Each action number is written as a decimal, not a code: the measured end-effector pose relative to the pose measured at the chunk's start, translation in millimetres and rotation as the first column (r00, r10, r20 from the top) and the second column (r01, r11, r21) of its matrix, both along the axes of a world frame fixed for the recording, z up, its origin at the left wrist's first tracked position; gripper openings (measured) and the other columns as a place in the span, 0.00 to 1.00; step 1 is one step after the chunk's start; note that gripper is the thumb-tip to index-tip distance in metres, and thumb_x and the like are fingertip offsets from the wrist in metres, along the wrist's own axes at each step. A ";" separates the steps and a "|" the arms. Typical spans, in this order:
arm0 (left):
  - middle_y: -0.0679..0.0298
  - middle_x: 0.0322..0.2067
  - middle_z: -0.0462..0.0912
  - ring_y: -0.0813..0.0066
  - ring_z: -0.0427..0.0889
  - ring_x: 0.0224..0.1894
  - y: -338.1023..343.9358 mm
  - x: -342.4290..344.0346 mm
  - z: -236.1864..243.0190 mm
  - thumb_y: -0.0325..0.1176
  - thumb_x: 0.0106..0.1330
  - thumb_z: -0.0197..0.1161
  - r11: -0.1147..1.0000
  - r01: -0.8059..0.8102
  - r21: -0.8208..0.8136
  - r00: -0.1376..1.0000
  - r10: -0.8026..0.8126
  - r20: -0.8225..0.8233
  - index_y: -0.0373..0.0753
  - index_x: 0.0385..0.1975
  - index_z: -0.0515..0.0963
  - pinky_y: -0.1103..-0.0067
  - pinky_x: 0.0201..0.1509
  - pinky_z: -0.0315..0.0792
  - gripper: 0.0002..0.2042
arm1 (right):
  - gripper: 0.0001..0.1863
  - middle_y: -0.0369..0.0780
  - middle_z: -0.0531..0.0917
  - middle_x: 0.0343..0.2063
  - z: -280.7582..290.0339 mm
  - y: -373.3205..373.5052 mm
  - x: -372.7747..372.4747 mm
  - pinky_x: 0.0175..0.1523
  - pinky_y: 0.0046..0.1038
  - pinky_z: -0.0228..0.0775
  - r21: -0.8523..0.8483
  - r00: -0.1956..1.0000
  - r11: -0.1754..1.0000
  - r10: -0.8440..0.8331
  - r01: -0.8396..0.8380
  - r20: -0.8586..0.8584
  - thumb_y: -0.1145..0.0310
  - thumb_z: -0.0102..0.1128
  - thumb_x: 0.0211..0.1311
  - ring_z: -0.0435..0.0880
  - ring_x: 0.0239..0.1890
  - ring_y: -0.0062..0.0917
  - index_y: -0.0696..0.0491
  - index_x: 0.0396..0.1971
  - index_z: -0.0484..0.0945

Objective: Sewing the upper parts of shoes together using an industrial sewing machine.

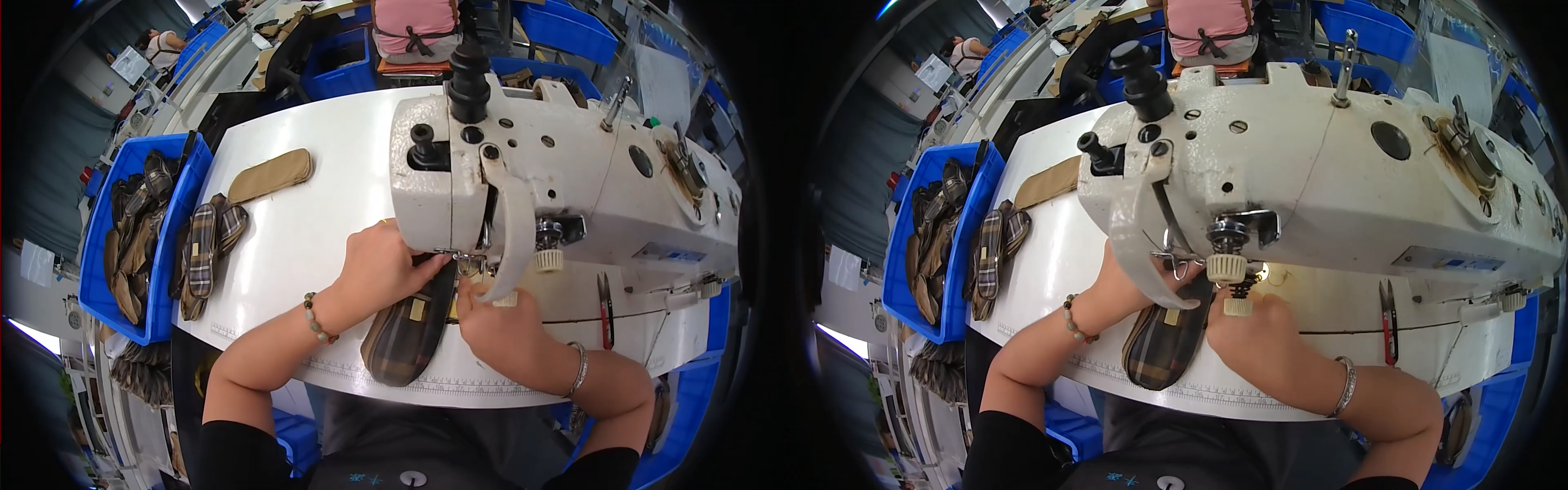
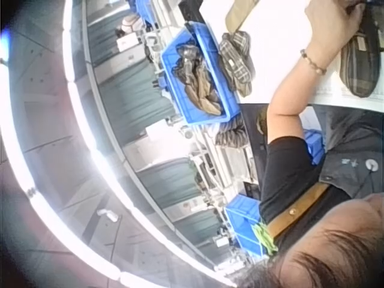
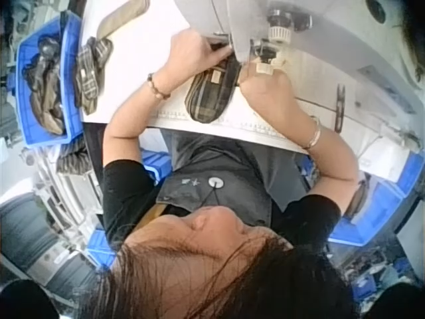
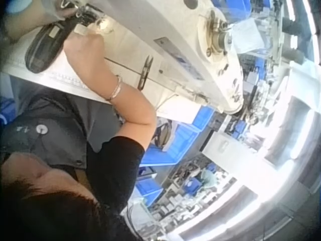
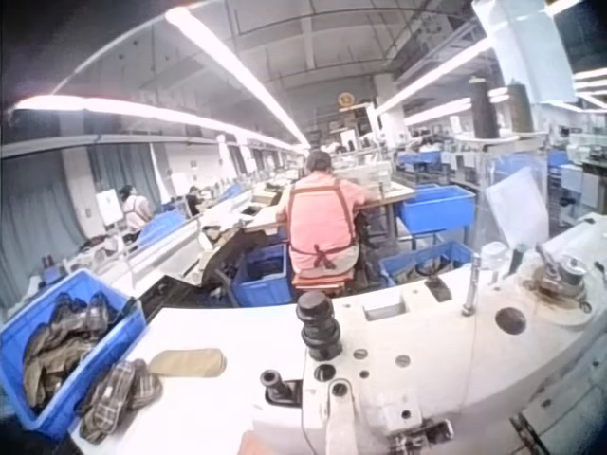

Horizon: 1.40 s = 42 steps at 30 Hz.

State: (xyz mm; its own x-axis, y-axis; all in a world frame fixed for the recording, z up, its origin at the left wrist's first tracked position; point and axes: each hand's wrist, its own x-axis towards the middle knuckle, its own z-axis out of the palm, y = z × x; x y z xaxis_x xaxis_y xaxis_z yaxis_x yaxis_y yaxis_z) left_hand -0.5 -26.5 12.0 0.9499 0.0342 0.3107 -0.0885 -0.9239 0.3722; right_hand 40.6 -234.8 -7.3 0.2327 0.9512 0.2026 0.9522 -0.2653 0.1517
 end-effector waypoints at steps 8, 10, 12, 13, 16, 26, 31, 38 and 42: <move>0.61 0.28 0.85 0.60 0.83 0.28 10.3 5.5 -24.5 0.40 0.50 0.76 0.974 -0.004 -0.225 1.000 0.000 -0.014 0.47 0.34 0.88 0.71 0.30 0.75 0.12 | 0.10 0.42 0.83 0.35 9.1 2.0 -19.5 0.22 0.20 0.66 0.268 0.949 0.916 0.314 -0.299 -0.014 0.65 0.63 0.51 0.75 0.20 0.19 0.57 0.30 0.80; 0.60 0.28 0.85 0.60 0.83 0.28 12.4 4.6 -28.9 0.40 0.51 0.76 0.971 -0.006 -0.237 1.000 0.001 -0.019 0.47 0.34 0.87 0.71 0.31 0.75 0.12 | 0.09 0.42 0.83 0.35 3.8 4.8 -19.3 0.22 0.20 0.66 0.302 0.945 0.899 0.328 -0.317 0.016 0.65 0.63 0.51 0.74 0.18 0.18 0.55 0.26 0.79; 0.60 0.29 0.85 0.60 0.83 0.29 11.7 4.2 -28.5 0.40 0.51 0.76 0.968 -0.009 -0.251 1.000 0.003 -0.025 0.46 0.34 0.87 0.70 0.31 0.75 0.12 | 0.08 0.51 0.84 0.35 -10.0 9.3 -17.5 0.19 0.20 0.68 0.324 0.956 0.899 0.282 -0.294 0.083 0.69 0.60 0.45 0.75 0.15 0.19 0.58 0.23 0.80; 0.60 0.29 0.85 0.60 0.83 0.29 10.4 4.1 -26.4 0.39 0.51 0.76 0.967 -0.034 -0.253 0.998 0.020 -0.060 0.47 0.34 0.87 0.71 0.32 0.76 0.11 | 0.08 0.51 0.84 0.35 -11.5 9.9 -16.0 0.19 0.20 0.68 0.322 0.956 0.901 0.281 -0.292 0.081 0.69 0.60 0.45 0.75 0.15 0.19 0.58 0.23 0.80; 0.62 0.29 0.84 0.61 0.83 0.32 2.6 -1.2 -6.9 0.37 0.51 0.75 0.987 -0.038 -0.156 0.996 0.026 -0.079 0.47 0.34 0.87 0.71 0.32 0.76 0.10 | 0.10 0.56 0.84 0.33 -11.5 10.3 -12.4 0.18 0.21 0.67 0.217 0.954 0.932 0.299 -0.291 0.000 0.68 0.60 0.40 0.75 0.14 0.19 0.60 0.22 0.80; 0.70 0.41 0.78 0.73 0.76 0.49 -12.2 -28.3 10.8 0.32 0.56 0.60 0.882 0.334 0.331 0.942 -0.326 -0.083 0.43 0.42 0.84 0.74 0.55 0.70 0.14 | 0.17 0.62 0.84 0.30 -0.3 5.2 -18.5 0.17 0.21 0.67 0.165 0.963 0.949 0.262 -0.270 0.070 0.66 0.60 0.42 0.76 0.13 0.19 0.68 0.24 0.82; 0.69 0.38 0.77 0.72 0.76 0.47 -13.9 -29.2 8.3 0.32 0.57 0.59 0.872 0.338 0.354 0.939 -0.337 -0.069 0.41 0.42 0.84 0.73 0.56 0.69 0.14 | 0.14 0.61 0.84 0.30 -2.3 4.4 -19.9 0.17 0.21 0.66 0.143 0.964 0.954 0.253 -0.262 0.076 0.66 0.60 0.44 0.76 0.13 0.19 0.65 0.20 0.81; 0.68 0.39 0.77 0.71 0.77 0.47 -12.7 -26.1 2.2 0.32 0.58 0.59 0.876 0.335 0.345 0.941 -0.330 -0.077 0.41 0.43 0.84 0.73 0.56 0.69 0.14 | 0.13 0.63 0.84 0.33 -6.7 4.5 -18.5 0.16 0.22 0.65 0.152 0.970 0.959 0.227 -0.239 0.090 0.66 0.59 0.47 0.77 0.14 0.18 0.63 0.20 0.81; 0.68 0.41 0.79 0.70 0.77 0.48 -7.7 -20.1 -5.7 0.31 0.57 0.59 0.919 0.300 0.255 0.951 -0.267 -0.158 0.41 0.45 0.83 0.74 0.55 0.69 0.15 | 0.15 0.64 0.83 0.35 -6.1 8.3 -13.2 0.16 0.23 0.67 0.163 0.978 0.965 0.195 -0.204 0.068 0.65 0.59 0.48 0.77 0.13 0.20 0.66 0.22 0.82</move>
State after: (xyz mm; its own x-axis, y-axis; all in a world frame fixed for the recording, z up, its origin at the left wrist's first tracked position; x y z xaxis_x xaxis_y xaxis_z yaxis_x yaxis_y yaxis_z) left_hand -20.7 -34.1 6.3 0.9374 -0.3121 0.1549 -0.3328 -0.9335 0.1332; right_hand 27.4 -226.4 -13.4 0.0270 0.9287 0.3700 0.9805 -0.0966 0.1711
